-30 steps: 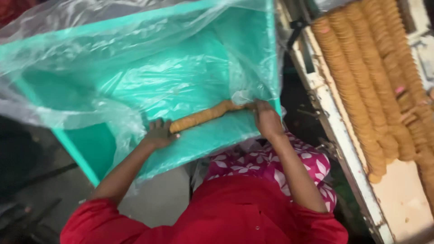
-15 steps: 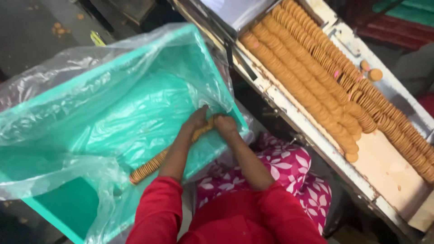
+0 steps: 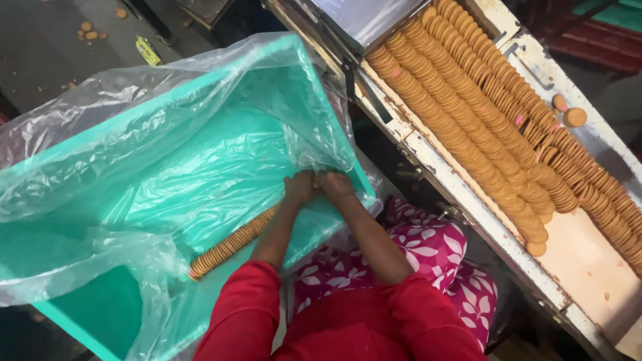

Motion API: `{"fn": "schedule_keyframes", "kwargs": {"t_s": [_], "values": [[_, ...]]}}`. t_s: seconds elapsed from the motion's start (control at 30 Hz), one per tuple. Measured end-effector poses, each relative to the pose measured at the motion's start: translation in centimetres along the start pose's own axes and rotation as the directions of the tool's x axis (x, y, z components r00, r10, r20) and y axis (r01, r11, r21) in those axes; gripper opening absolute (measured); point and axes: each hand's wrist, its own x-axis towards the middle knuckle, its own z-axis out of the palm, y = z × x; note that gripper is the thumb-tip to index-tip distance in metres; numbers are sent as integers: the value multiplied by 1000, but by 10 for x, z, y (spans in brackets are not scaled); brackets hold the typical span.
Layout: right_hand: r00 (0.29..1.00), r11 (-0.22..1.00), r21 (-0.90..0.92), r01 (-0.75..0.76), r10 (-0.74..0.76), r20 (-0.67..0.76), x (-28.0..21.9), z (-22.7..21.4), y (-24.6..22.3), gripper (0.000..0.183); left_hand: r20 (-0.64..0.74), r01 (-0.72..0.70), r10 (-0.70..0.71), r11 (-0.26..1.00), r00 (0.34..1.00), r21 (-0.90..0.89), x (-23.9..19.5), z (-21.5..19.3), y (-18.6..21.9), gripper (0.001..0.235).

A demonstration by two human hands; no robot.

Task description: The person stacks round cookies from a conveyor belt into vertical columns on a metal tray. They repeatedly pick up cookies and place them into slots, maintaining a steady rhythm.

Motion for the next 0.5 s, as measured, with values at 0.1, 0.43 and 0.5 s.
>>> {"fn": "schedule_keyframes", "kwargs": {"t_s": [0.1,0.43,0.5], "values": [[996,995,37,-90,88,33,2,4,3,20,-156,-98,93,995,983,-26,-4,4,-5,55],[985,974,-222,-38,74,158,-1,0,-5,20,-383,-302,293,953,876,37,-2,27,-2,43],[994,997,-2,-72,72,82,-37,-23,-3,25,-373,-293,295,954,880,64,2,39,-2,43]]}}
